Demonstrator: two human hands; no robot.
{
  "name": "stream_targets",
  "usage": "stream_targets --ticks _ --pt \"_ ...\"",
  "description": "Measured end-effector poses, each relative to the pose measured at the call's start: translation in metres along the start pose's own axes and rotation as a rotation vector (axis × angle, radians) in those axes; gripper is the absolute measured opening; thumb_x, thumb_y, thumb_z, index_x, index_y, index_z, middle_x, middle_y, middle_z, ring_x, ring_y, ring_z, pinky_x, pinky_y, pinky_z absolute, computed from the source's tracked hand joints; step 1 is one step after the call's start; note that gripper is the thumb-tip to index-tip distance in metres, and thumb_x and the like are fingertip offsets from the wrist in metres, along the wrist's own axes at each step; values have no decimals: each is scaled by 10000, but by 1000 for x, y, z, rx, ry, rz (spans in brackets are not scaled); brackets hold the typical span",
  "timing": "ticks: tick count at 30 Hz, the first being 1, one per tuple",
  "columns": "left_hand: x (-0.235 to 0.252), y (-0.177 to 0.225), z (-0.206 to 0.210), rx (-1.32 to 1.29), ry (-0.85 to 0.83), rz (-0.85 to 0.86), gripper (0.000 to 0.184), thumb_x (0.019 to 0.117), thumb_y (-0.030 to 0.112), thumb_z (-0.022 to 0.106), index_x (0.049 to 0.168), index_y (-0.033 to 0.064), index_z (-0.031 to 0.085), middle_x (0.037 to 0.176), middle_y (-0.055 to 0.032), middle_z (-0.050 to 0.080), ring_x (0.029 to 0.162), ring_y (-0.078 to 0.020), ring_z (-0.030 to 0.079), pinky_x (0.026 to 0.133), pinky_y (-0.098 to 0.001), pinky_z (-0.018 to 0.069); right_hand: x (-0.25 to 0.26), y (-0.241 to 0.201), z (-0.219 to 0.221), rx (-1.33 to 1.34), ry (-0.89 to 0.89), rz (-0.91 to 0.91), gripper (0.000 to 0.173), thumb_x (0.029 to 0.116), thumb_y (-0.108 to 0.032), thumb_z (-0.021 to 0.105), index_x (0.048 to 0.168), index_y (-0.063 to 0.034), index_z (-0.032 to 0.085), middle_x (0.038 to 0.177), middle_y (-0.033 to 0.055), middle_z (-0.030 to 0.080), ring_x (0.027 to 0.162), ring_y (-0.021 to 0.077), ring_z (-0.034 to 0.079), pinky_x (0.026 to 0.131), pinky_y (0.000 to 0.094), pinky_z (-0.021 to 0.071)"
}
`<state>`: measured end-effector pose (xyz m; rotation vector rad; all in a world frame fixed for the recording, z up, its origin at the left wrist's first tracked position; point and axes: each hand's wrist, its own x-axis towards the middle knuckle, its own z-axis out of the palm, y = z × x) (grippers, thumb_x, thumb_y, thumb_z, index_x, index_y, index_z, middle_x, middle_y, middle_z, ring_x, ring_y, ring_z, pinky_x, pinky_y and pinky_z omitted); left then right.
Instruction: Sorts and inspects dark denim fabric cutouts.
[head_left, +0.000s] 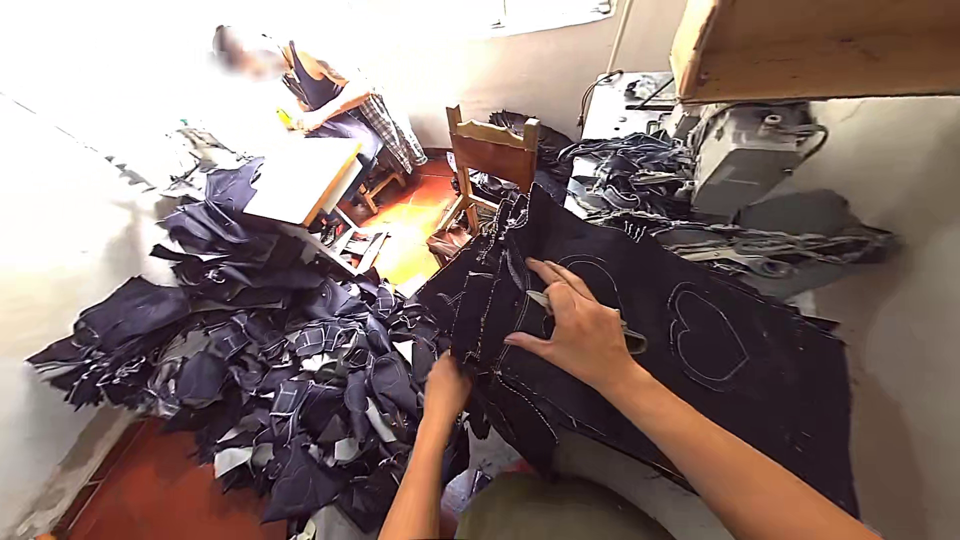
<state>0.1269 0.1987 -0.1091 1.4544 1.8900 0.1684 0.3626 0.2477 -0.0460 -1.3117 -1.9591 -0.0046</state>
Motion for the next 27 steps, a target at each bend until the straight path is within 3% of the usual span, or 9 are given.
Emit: stream_targets --ticks 4,7,10,12,14,17,19,23,27 --pt "35 -45 44 160 -251 500 274 907 -27 564 1112 -22 745 1261 -197 692 1264 -343 600 1139 -500 410 5 0 -2 -40 -9 -24 753 632 -726 814 882 -45 612 1442 60 619 1231 262 658 683 443 615" --pt "11 -45 21 486 -414 342 408 837 198 710 1228 86 684 1226 -200 695 1178 -421 641 968 -676 484 2 -4 -6 -76 -28 -53 757 646 -724 807 889 -33 618 1440 79 618 1220 273 662 683 449 612" --pt "-15 -63 2 112 -615 226 699 910 393 744 1480 67 503 1328 -256 633 1231 -420 616 1044 -651 464 1 0 -6 -98 2 -97 761 668 -752 769 840 -32 592 1426 107 627 1180 289 684 644 448 601" --pt "-24 -76 18 -333 -713 159 655 1045 424 517 1617 195 295 1290 -254 625 1062 -399 665 882 -610 545 -1 5 -4 -89 10 -121 759 674 -764 760 818 -42 572 1427 113 623 1118 284 700 617 432 587" --pt "-24 -78 43 -403 -673 145 498 1103 348 370 1579 202 377 1324 -220 620 1091 -379 663 863 -603 556 0 5 -3 -102 19 -125 763 659 -781 757 813 -59 565 1419 96 631 1101 269 705 621 420 588" --pt "-20 -84 63 -222 -526 347 370 1037 166 518 1344 -18 614 1492 -317 423 1389 -427 443 1150 -566 382 6 -23 -25 -101 -41 -80 760 614 -665 848 863 13 612 1338 176 667 1131 348 692 691 463 582" --pt "-25 -103 61 -326 -413 474 294 945 189 617 1085 -60 683 1315 -275 544 1272 -367 517 1103 -519 423 6 -26 -28 -101 -60 -59 762 617 -632 870 879 39 624 1370 183 647 1160 356 679 711 480 586" --pt "-51 -129 21 -449 -254 571 383 1000 356 597 1037 -22 645 868 -103 659 826 -173 639 810 -414 543 -6 -3 -6 -267 69 -227 725 768 -769 684 783 -49 600 1337 168 648 984 292 732 566 427 596" --pt "-76 -112 -32 -248 -20 732 278 1002 286 654 1091 37 740 910 -73 759 849 -153 731 831 -422 602 -12 -35 -24 -488 128 -180 793 901 -812 417 926 -58 663 1044 189 640 890 360 659 575 435 544"
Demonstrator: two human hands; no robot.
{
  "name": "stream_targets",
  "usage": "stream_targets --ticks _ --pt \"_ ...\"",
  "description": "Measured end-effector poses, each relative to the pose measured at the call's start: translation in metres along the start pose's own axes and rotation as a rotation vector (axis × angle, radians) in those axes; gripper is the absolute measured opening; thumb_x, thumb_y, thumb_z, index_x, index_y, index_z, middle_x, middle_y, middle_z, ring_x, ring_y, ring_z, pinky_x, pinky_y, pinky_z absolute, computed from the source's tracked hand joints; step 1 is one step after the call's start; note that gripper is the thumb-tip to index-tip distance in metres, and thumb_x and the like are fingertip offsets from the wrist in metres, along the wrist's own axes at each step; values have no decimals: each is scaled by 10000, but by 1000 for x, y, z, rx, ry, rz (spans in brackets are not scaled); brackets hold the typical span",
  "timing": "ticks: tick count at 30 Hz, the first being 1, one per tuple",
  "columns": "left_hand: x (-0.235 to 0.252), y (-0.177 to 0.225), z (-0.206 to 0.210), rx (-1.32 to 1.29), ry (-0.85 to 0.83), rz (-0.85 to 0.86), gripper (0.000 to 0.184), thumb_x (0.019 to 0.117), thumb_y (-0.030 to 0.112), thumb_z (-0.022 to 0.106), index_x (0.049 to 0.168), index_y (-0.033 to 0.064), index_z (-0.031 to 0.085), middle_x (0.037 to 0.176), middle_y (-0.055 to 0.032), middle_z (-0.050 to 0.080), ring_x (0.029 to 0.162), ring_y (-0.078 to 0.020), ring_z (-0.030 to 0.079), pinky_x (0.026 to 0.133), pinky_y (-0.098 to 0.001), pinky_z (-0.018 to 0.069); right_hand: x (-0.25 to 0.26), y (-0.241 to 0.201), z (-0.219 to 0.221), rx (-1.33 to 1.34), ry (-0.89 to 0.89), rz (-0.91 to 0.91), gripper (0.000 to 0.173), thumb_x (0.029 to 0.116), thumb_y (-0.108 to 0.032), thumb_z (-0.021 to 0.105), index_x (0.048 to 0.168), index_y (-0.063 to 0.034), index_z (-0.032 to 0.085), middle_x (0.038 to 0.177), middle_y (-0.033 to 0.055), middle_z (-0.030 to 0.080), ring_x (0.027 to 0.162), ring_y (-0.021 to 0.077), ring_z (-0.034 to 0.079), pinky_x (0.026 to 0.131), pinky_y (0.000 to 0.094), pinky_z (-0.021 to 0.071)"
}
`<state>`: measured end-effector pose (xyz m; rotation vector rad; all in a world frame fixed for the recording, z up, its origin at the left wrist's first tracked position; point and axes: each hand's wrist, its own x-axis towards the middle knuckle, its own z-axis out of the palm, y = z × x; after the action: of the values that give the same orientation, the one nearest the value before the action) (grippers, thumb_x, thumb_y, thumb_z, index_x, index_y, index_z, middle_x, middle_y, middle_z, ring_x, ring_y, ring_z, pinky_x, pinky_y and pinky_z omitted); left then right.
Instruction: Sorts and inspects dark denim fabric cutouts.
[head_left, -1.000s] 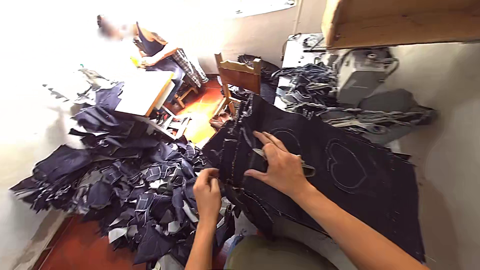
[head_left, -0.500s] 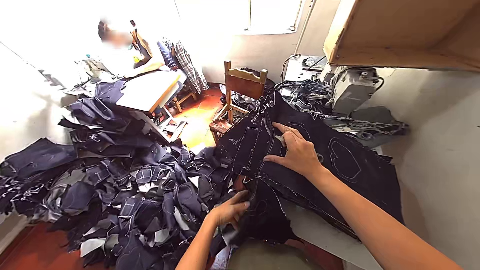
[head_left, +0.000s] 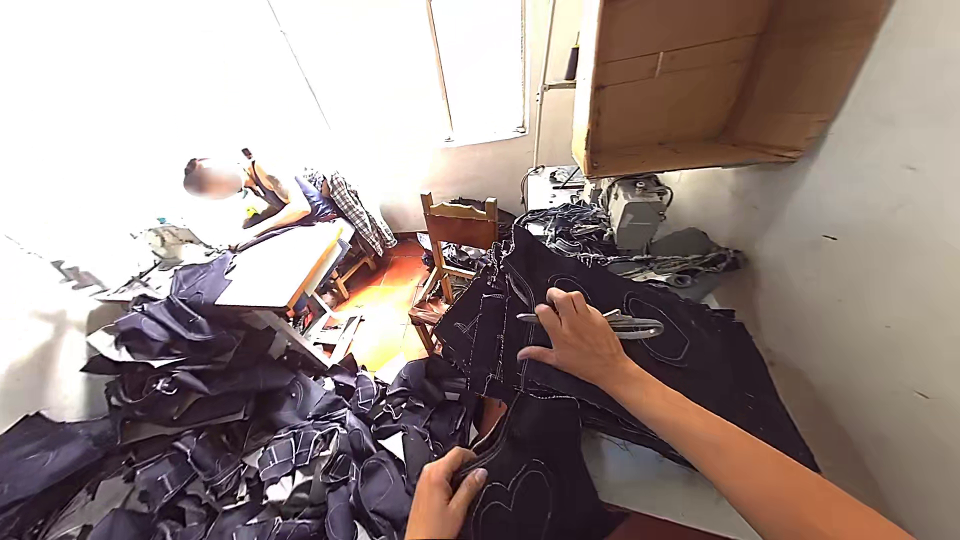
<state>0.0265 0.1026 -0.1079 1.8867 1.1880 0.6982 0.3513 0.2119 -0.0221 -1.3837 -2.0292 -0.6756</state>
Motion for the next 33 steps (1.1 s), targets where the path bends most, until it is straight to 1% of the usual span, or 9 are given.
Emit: stream_targets --ticks 2,6,15,21,24,26,29,31,33 --pt "0 16 -13 90 -14 12 290 994 350 652 1060 88 759 902 -39 761 847 -143 729 821 -429 604 2 -15 -33 14 -155 94 648 1022 -637 367 1003 -65 673 1034 178 636 929 380 641 627 462 542" --pt "0 36 -29 194 -24 28 321 974 416 652 991 116 766 853 -14 751 814 -126 719 793 -405 600 -4 -39 -82 117 -668 138 258 1071 -197 497 1043 0 661 891 208 682 848 400 696 726 533 543" --pt "-3 48 -47 124 2 127 262 924 399 714 967 153 792 880 16 599 844 -58 568 780 -222 486 2 -52 -87 149 -1020 86 328 1091 -237 457 1102 66 584 963 266 668 913 443 695 745 545 537" --pt "-10 47 -50 172 71 57 325 946 443 665 874 134 741 1017 -24 603 991 -111 585 864 -290 516 -13 -35 -77 309 -686 116 422 1102 -329 389 980 -9 635 770 177 652 733 380 702 619 534 551" --pt "-33 45 -57 56 191 158 346 990 501 590 851 213 723 1145 17 598 1240 -157 468 1103 -403 332 -42 -5 -89 629 -490 263 500 1070 -496 368 906 -109 638 681 35 595 630 218 636 561 460 531" --pt "-50 49 -61 -184 184 219 302 1019 483 573 897 235 694 1103 82 600 1192 -57 494 1067 -269 375 -75 3 -89 903 -492 339 634 911 -727 546 1025 -116 669 852 3 679 777 142 646 688 403 541" --pt "-68 70 -68 -564 54 350 232 1045 370 578 1070 196 729 1150 80 666 1135 -37 582 1002 -238 467 -115 -30 -74 1115 -623 389 933 653 -737 805 1261 -61 595 1256 71 689 1090 164 643 905 386 537" --pt "-73 98 -81 -618 29 413 214 1052 336 565 1142 231 729 1245 117 669 1185 -7 585 1026 -221 469 -122 -56 -63 1160 -828 481 946 674 -686 814 1288 -18 549 1344 120 653 1224 241 626 1023 456 505" --pt "-77 134 -98 -622 100 474 234 1058 286 550 1216 281 723 1328 171 657 1229 44 574 1056 -182 457 -115 -78 -51 1211 -1088 586 913 856 -674 640 1449 -2 466 1334 179 624 1164 284 631 986 500 511"
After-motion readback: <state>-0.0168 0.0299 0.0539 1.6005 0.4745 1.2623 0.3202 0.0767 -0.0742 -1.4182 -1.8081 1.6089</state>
